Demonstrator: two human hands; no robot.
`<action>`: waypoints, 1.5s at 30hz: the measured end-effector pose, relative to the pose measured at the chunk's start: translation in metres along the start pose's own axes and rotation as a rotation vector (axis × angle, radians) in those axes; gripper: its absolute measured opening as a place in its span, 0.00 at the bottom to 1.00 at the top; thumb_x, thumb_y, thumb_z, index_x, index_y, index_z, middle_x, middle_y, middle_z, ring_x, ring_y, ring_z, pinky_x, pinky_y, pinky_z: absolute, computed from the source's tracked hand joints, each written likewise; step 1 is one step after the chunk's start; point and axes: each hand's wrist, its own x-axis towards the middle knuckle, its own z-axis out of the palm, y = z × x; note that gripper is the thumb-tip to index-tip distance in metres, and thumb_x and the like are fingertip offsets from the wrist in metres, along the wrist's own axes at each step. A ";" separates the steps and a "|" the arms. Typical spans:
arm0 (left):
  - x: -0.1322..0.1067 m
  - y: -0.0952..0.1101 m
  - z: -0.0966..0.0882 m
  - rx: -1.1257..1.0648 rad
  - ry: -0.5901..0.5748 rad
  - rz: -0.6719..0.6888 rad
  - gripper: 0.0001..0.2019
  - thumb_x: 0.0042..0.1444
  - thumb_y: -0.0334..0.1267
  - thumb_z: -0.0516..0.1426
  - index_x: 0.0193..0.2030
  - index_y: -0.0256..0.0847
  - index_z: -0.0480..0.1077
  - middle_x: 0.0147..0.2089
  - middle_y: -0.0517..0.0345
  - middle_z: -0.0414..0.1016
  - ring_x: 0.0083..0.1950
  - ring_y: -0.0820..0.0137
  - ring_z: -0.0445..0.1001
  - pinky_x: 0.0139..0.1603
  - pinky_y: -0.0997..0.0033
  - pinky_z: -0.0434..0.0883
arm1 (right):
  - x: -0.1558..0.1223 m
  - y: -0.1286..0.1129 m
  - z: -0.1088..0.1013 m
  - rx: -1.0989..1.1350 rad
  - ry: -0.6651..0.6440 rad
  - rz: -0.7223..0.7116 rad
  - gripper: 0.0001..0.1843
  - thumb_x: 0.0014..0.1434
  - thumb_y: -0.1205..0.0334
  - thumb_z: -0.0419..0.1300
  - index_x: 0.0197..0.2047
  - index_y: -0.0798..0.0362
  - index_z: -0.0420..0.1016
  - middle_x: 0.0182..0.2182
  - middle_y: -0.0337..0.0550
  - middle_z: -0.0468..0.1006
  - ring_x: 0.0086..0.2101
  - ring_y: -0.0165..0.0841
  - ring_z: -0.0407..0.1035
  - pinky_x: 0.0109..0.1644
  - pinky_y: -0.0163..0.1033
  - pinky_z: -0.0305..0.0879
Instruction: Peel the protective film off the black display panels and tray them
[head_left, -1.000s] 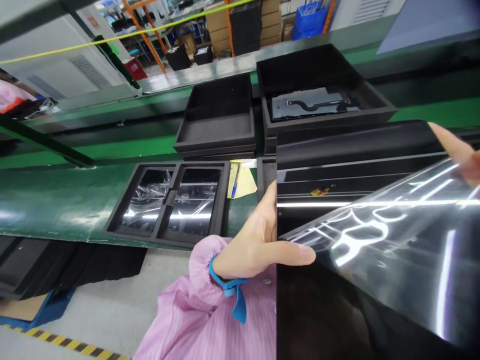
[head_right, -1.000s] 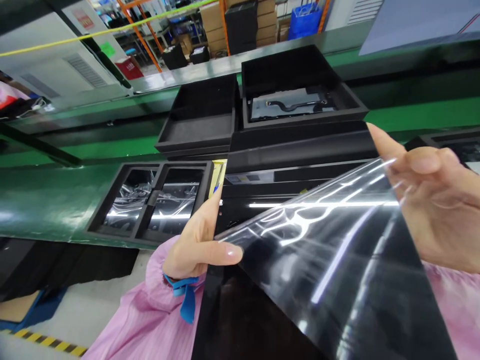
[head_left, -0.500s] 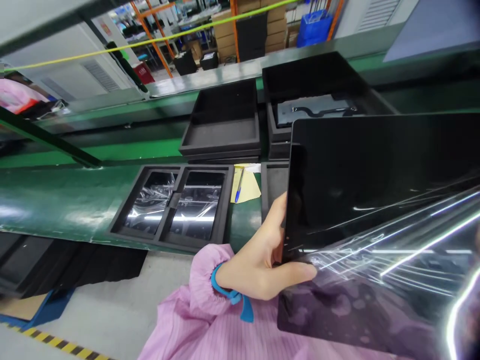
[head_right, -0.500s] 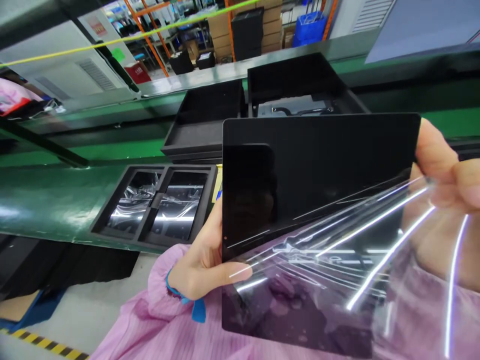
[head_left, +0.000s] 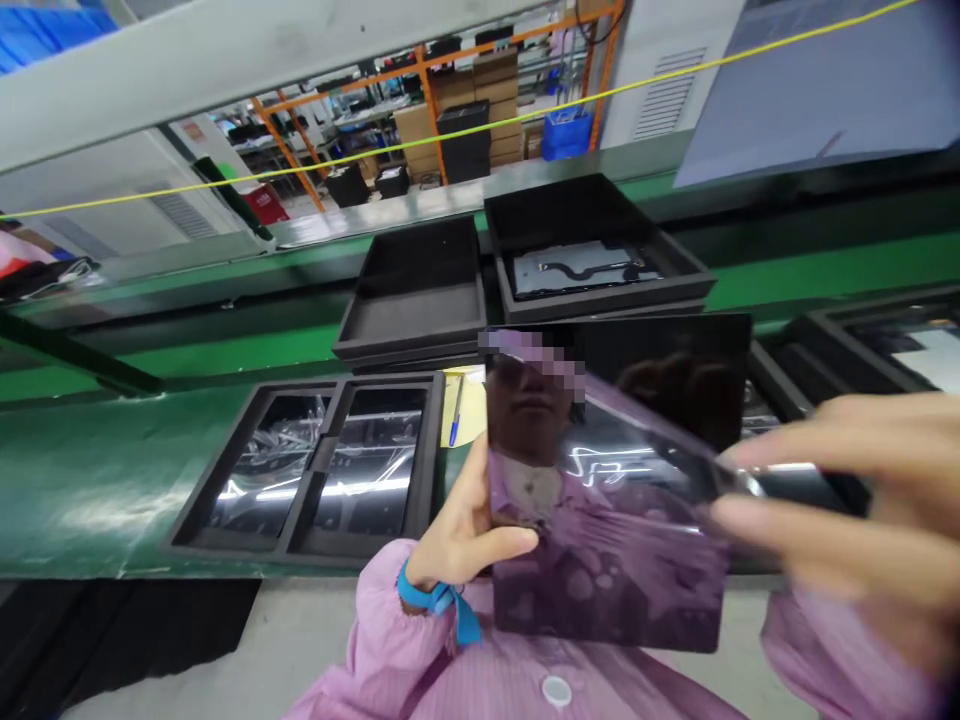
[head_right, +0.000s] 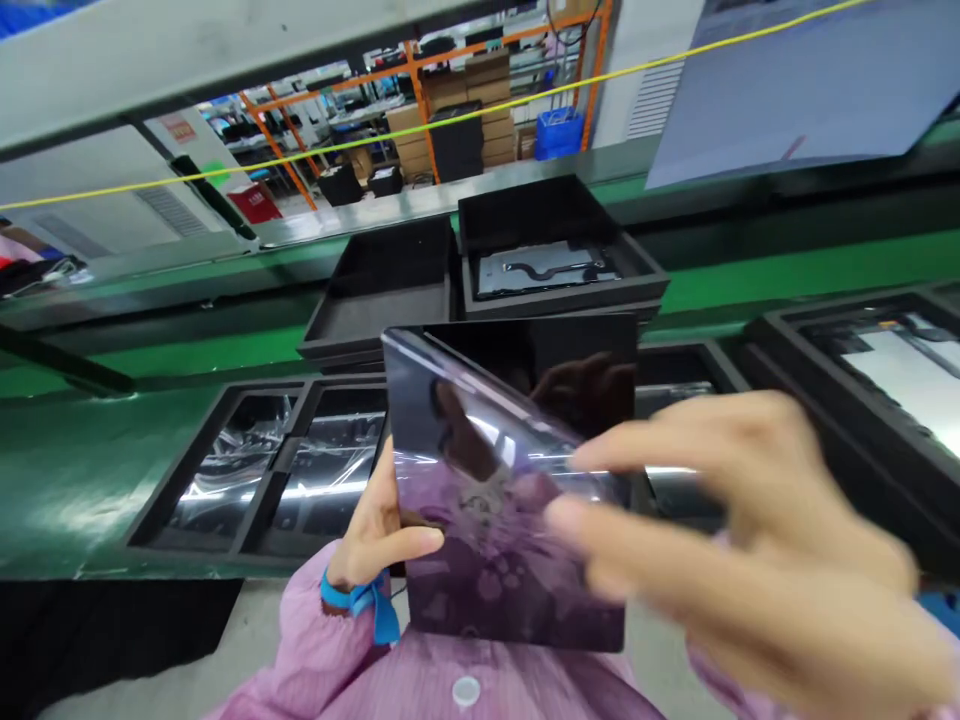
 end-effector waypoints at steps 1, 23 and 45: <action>0.000 -0.004 -0.004 -0.016 0.017 -0.012 0.53 0.44 0.37 0.67 0.71 0.59 0.40 0.63 0.54 0.67 0.48 0.63 0.76 0.37 0.74 0.73 | 0.001 -0.014 0.002 0.025 -0.041 -0.050 0.14 0.63 0.57 0.55 0.48 0.30 0.73 0.47 0.35 0.72 0.41 0.38 0.67 0.37 0.45 0.69; 0.042 0.022 0.005 0.026 0.740 0.176 0.09 0.50 0.36 0.62 0.39 0.41 0.80 0.51 0.61 0.79 0.64 0.60 0.67 0.68 0.62 0.60 | 0.079 0.023 0.026 0.323 0.059 -0.104 0.17 0.60 0.67 0.60 0.21 0.56 0.64 0.50 0.43 0.74 0.61 0.40 0.58 0.67 0.46 0.57; 0.054 0.046 0.028 -0.019 0.403 0.207 0.17 0.58 0.31 0.51 0.53 0.42 0.72 0.60 0.66 0.72 0.68 0.67 0.60 0.69 0.63 0.57 | 0.073 0.042 0.052 0.586 0.318 0.131 0.14 0.59 0.71 0.61 0.21 0.55 0.69 0.41 0.38 0.78 0.52 0.34 0.68 0.66 0.45 0.59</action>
